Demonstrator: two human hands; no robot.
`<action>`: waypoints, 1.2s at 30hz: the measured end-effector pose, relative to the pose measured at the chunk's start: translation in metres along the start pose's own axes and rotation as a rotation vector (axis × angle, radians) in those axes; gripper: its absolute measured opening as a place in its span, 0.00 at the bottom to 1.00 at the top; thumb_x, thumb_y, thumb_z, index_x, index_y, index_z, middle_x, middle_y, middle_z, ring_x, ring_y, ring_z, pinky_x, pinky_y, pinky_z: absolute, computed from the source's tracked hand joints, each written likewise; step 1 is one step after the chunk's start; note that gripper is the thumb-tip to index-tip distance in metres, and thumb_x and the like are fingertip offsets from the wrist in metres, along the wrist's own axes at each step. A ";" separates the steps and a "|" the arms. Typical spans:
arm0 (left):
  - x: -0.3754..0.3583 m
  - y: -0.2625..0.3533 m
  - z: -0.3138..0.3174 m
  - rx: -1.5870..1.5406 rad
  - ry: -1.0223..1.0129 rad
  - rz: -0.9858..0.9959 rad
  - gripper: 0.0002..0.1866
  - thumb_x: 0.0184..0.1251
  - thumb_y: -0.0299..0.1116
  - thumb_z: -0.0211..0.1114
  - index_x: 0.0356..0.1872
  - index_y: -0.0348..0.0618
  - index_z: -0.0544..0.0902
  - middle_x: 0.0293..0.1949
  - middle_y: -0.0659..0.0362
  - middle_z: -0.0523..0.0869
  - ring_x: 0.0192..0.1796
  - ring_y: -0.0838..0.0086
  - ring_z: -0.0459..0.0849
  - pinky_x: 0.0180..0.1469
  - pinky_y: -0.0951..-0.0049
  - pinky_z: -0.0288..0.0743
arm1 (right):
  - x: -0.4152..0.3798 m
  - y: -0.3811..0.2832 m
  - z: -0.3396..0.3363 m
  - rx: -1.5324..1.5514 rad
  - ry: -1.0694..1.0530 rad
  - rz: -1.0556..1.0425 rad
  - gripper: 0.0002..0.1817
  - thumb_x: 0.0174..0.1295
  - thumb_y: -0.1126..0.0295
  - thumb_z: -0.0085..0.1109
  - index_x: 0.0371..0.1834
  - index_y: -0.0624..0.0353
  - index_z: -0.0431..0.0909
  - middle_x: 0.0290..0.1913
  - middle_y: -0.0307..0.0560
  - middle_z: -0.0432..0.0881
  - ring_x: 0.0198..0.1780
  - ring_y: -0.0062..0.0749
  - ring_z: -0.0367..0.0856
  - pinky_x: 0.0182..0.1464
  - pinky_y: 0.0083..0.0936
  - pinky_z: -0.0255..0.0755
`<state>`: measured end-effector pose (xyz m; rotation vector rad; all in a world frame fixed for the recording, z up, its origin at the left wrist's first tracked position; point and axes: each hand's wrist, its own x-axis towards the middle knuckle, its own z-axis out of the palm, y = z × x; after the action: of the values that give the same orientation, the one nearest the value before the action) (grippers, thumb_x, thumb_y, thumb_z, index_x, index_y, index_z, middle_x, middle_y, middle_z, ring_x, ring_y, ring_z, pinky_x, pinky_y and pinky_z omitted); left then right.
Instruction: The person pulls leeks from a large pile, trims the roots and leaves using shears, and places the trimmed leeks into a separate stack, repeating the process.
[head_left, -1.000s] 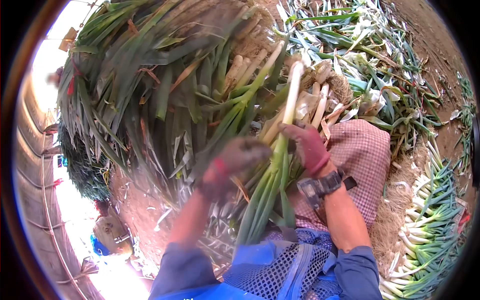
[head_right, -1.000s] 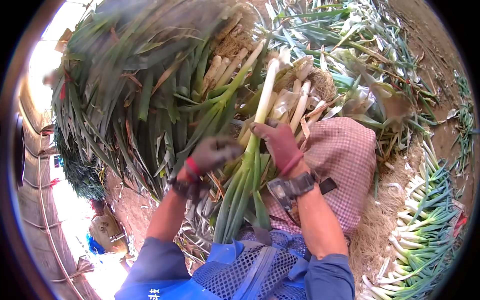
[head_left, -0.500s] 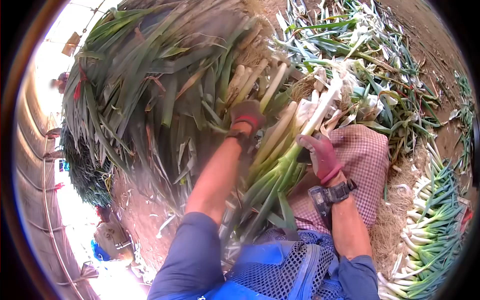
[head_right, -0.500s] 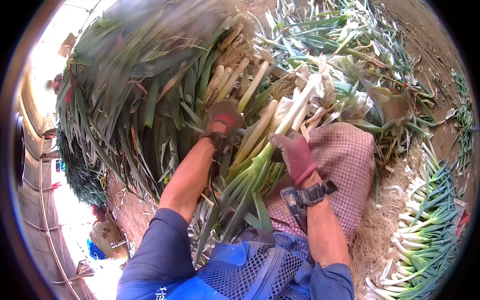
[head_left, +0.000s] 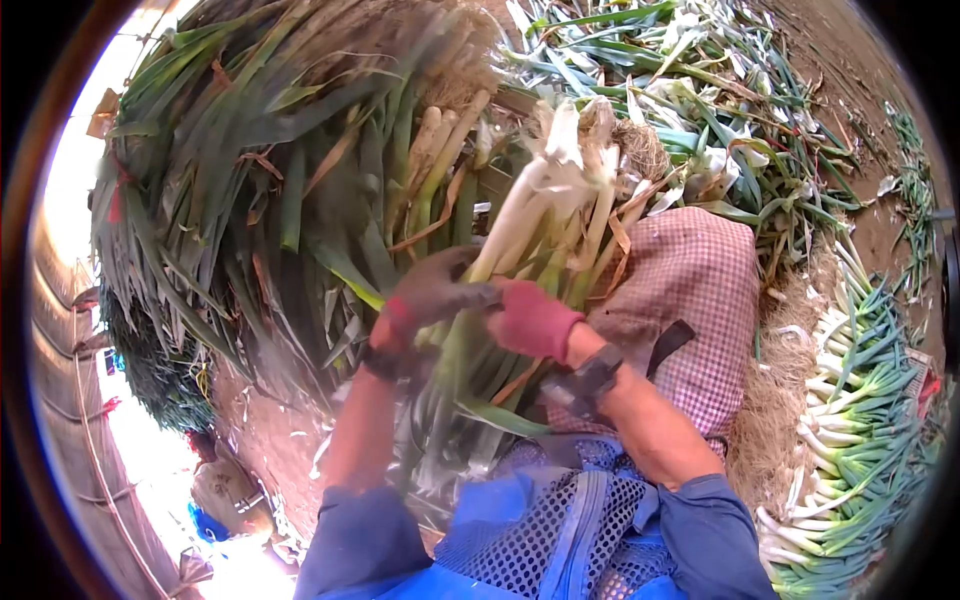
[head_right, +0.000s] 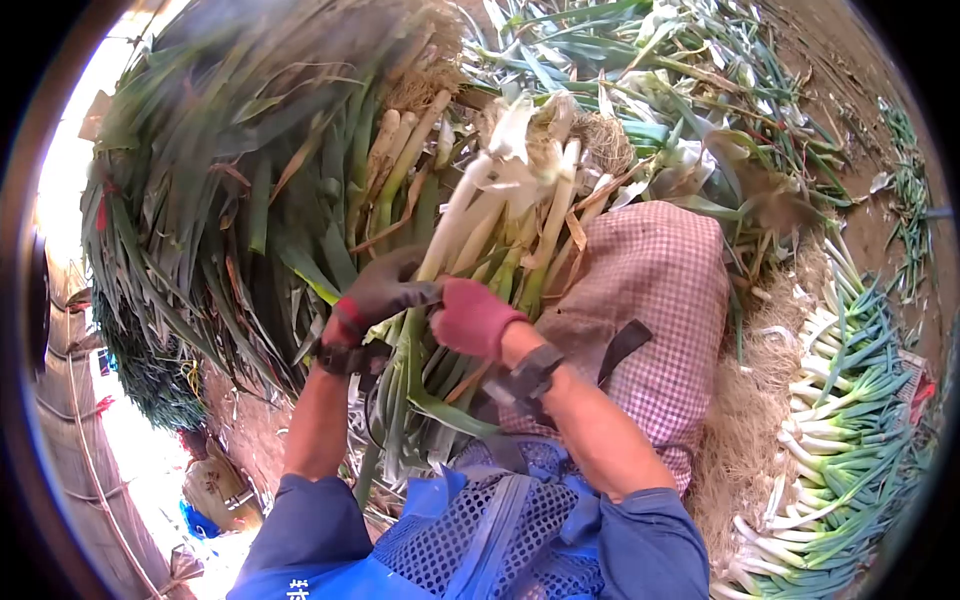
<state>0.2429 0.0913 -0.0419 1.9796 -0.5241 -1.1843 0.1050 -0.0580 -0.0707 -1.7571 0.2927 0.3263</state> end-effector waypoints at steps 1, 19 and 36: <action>0.002 0.008 0.007 0.093 0.061 -0.005 0.33 0.63 0.48 0.79 0.61 0.32 0.87 0.50 0.53 0.93 0.51 0.71 0.90 0.56 0.71 0.81 | -0.001 0.000 -0.018 -0.118 -0.035 -0.023 0.16 0.68 0.64 0.59 0.51 0.65 0.83 0.46 0.67 0.89 0.53 0.61 0.89 0.57 0.47 0.81; -0.019 0.054 -0.023 -0.377 0.342 0.047 0.22 0.62 0.42 0.70 0.50 0.32 0.88 0.35 0.61 0.86 0.35 0.76 0.83 0.41 0.76 0.77 | 0.028 0.040 -0.122 0.320 0.447 0.244 0.23 0.60 0.59 0.74 0.45 0.72 0.89 0.33 0.53 0.90 0.31 0.35 0.85 0.37 0.37 0.79; -0.005 0.064 -0.002 -0.351 0.119 -0.010 0.25 0.60 0.23 0.76 0.60 0.31 0.83 0.39 0.57 0.91 0.37 0.75 0.89 0.41 0.73 0.82 | 0.006 -0.031 -0.083 0.680 -0.033 -0.027 0.19 0.73 0.67 0.58 0.59 0.69 0.85 0.38 0.42 0.89 0.30 0.22 0.86 0.33 0.23 0.79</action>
<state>0.2444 0.0549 0.0113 1.7381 -0.2269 -1.0743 0.1270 -0.1330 -0.0279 -1.0840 0.3111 0.2016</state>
